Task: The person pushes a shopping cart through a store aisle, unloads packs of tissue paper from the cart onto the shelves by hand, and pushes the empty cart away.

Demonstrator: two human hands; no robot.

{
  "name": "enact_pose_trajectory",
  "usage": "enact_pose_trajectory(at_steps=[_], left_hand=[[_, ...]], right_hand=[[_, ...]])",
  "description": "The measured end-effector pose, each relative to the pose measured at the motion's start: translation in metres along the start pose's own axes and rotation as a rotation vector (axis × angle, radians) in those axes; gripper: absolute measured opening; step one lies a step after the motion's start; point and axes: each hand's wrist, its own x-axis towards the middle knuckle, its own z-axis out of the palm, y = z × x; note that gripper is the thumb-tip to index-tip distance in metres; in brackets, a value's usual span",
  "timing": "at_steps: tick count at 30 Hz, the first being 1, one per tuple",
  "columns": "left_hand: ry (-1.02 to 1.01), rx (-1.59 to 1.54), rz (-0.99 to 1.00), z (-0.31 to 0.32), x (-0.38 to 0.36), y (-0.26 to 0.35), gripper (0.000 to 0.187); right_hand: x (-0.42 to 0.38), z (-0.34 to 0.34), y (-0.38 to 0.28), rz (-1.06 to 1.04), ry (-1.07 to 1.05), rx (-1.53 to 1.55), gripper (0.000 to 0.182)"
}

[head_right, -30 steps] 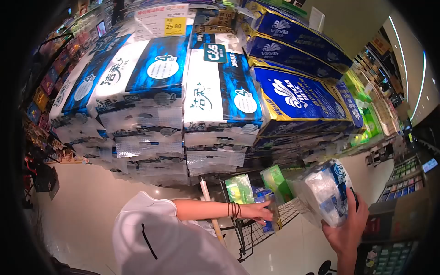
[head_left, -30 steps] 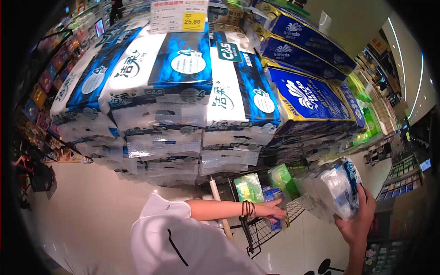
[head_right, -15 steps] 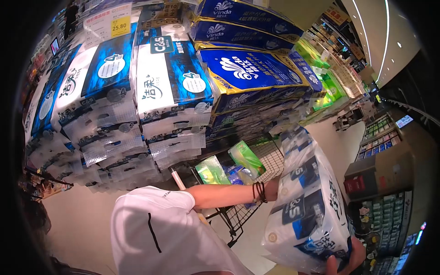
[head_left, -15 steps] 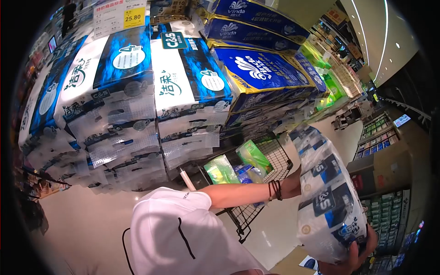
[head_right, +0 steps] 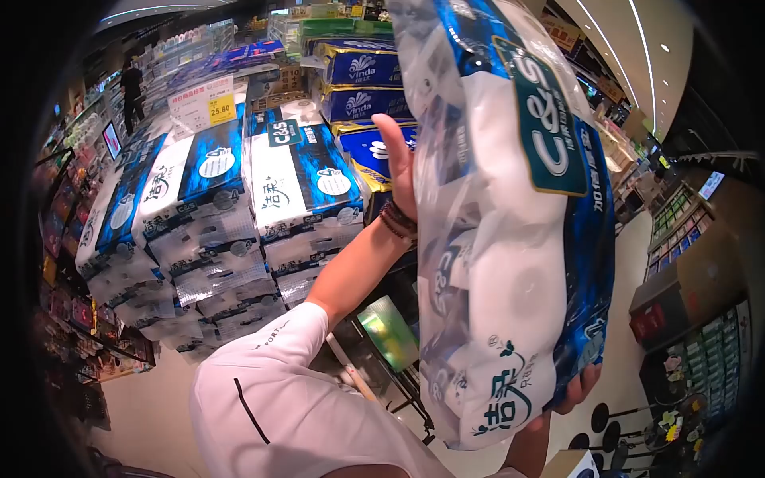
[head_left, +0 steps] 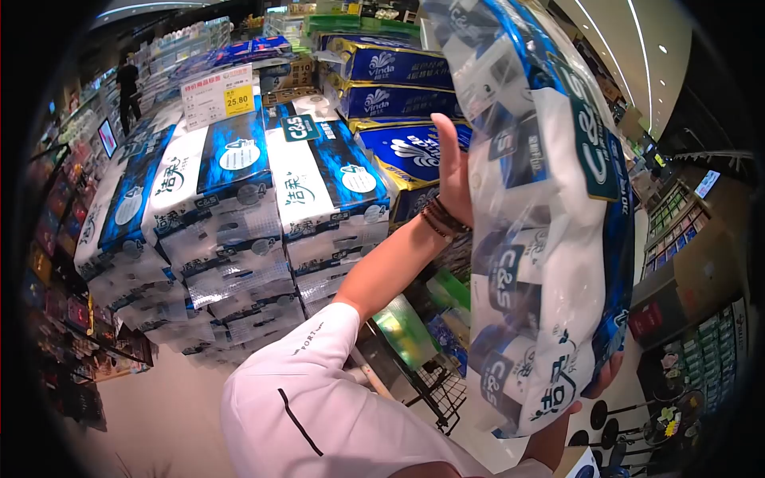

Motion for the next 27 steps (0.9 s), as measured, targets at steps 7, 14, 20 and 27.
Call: enact_pose_trajectory(at_steps=[7,14,20,27], left_hand=[[0.379,0.841,0.455,0.055,-0.123,0.048,0.063],[0.439,0.657,0.428,0.082,-0.114,0.114,0.063],[0.624,0.734,0.373,0.083,-0.124,0.162,0.068],[1.007,0.579,0.183,0.116,-0.248,-0.003,0.067]], right_hand=[[-0.055,0.096,-0.054,0.015,0.207,0.325,0.074],[-0.028,0.132,-0.079,0.106,0.119,0.486,0.063],[0.137,0.236,-0.087,-0.04,0.181,0.479,0.057],[0.117,0.314,-0.126,-0.248,-0.072,0.485,0.068]])
